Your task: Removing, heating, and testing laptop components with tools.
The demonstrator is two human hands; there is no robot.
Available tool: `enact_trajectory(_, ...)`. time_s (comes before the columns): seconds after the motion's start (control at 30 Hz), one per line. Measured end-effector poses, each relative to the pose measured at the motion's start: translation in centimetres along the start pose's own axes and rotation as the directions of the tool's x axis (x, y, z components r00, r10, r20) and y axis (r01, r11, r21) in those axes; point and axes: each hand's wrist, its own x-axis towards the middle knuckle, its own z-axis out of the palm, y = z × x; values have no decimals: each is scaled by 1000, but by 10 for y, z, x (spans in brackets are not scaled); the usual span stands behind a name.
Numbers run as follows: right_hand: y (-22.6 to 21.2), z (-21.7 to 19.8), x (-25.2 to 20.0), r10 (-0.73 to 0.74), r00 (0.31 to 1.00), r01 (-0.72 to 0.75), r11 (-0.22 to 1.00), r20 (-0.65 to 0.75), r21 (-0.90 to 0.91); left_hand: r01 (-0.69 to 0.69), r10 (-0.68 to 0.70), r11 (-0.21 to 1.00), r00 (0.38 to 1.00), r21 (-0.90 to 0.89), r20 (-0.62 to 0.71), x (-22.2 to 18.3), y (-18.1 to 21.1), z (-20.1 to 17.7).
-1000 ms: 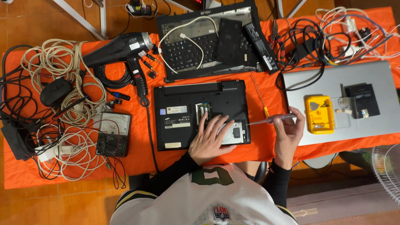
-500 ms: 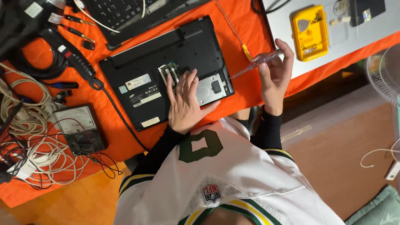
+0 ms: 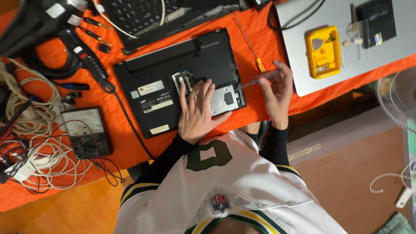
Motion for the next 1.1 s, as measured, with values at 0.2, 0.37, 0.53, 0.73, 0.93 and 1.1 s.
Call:
enact_trajectory(0.2, 14, 1, 7, -19, 1000, 19, 1000, -18, 1, 117, -119, 992, 991, 38, 56, 11, 6, -3)
enact_trajectory(0.37, 1, 4, 12, 0, 1000, -1, 999, 18, 38, 31, -32, 999, 996, 11, 84, 8, 0, 11)
enact_trajectory(0.53, 10, 3, 12, -12, 1000, 11, 997, 13, 75, 37, -36, 999, 993, -11, 111, 8, 2, 11)
enact_trajectory(0.73, 14, 5, 16, -18, 1000, 19, 990, -7, 137, 43, -41, 999, 995, -26, 90, 8, 3, 9)
enact_trajectory(0.93, 22, 1, 17, -22, 1000, 25, 991, -19, 135, 40, -36, 999, 996, -37, 85, 9, 1, 10)
enact_trajectory(1.1, 20, 2, 18, -7, 1000, 11, 991, -31, 130, 36, -33, 998, 996, -43, 82, 8, 0, 12)
